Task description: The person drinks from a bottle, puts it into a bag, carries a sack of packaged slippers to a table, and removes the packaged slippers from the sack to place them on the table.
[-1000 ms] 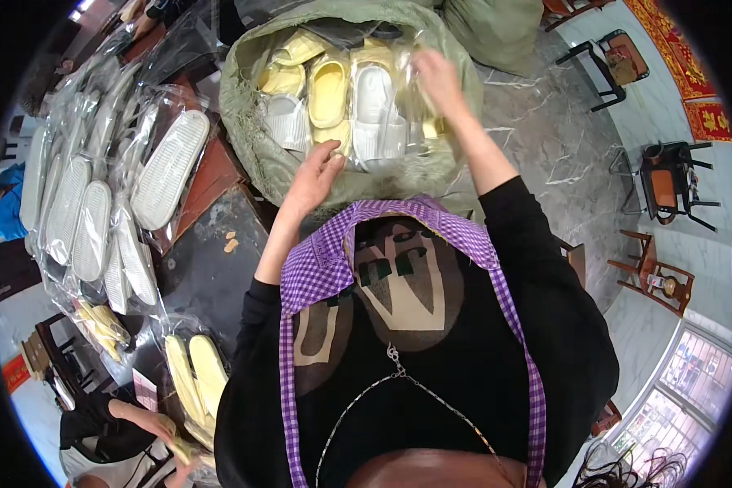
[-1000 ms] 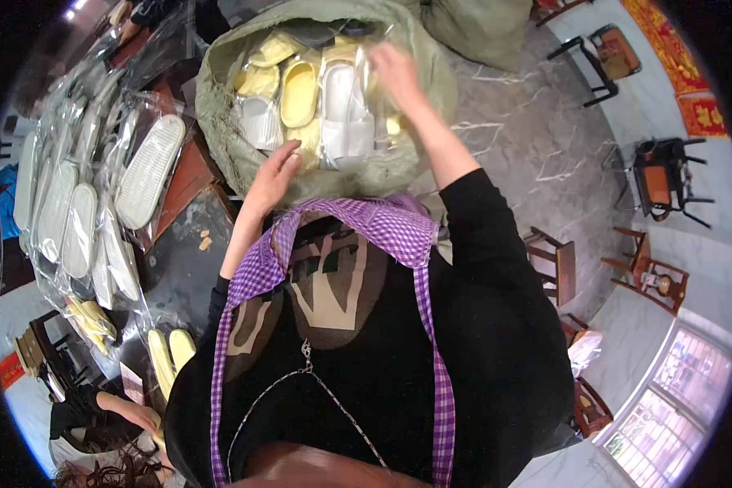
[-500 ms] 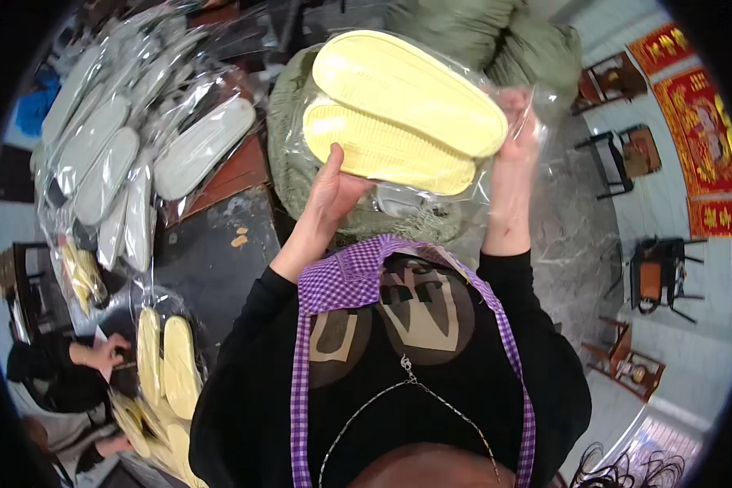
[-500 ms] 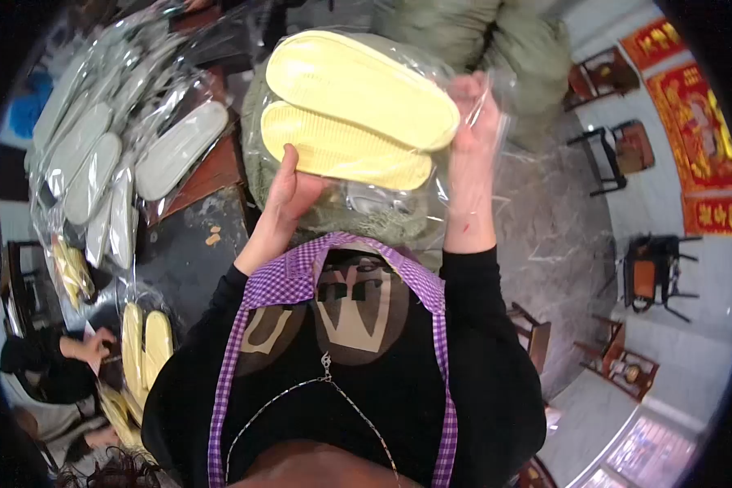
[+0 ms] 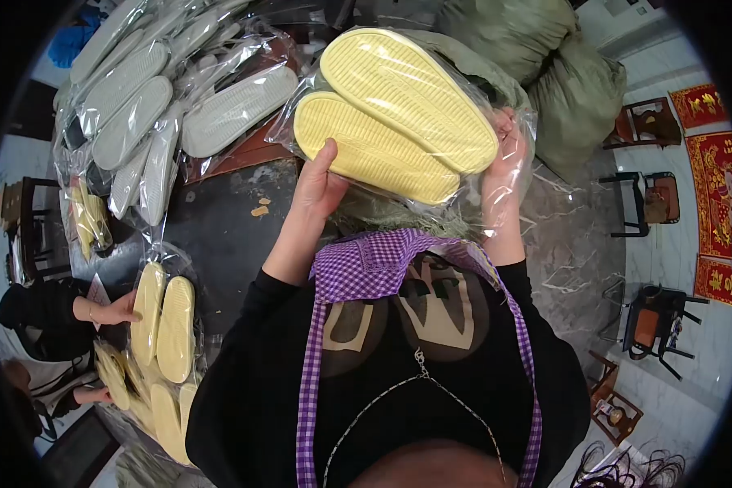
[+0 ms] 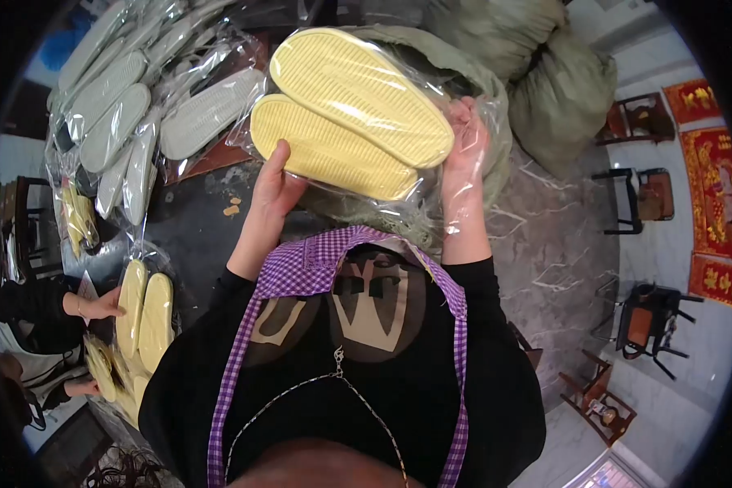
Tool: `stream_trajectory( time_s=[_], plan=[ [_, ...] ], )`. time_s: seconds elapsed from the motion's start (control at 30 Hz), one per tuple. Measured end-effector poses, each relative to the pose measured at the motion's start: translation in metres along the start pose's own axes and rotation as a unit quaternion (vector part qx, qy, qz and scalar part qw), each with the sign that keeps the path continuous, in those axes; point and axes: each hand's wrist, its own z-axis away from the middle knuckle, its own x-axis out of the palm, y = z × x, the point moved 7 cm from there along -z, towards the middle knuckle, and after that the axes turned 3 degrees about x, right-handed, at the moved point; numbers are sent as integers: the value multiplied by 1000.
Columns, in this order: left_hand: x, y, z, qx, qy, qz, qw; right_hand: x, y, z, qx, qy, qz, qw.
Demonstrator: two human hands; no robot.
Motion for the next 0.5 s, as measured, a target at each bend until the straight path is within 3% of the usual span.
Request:
stream_trajectory(
  time_s=[0.1,0.2,0.27,0.3,0.37,0.4,0.43,0.5],
  plan=[
    [-4,9,5,9,10,4,1000,3,10,0,-17,53,46,997],
    [-12,17,13,2,31,8,1000,16,25,-3,17,-44,54,997],
    [-21,30,23,16,73,0,997,4,28,-1,25,69,176,982],
    [-23,38,30,20,99,-16,995,10,37,1,21,4,169,985],
    [-26,62,44,100,46,1,994,37,76,-2,65,28,162,984],
    [-37,71,45,132,42,25,990,52,93,-2,95,132,182,970],
    [-45,85,54,169,47,25,984,67,124,-9,214,-21,76,974],
    [-60,109,79,235,81,36,968,84,157,-16,346,-167,-81,920]
  ],
)
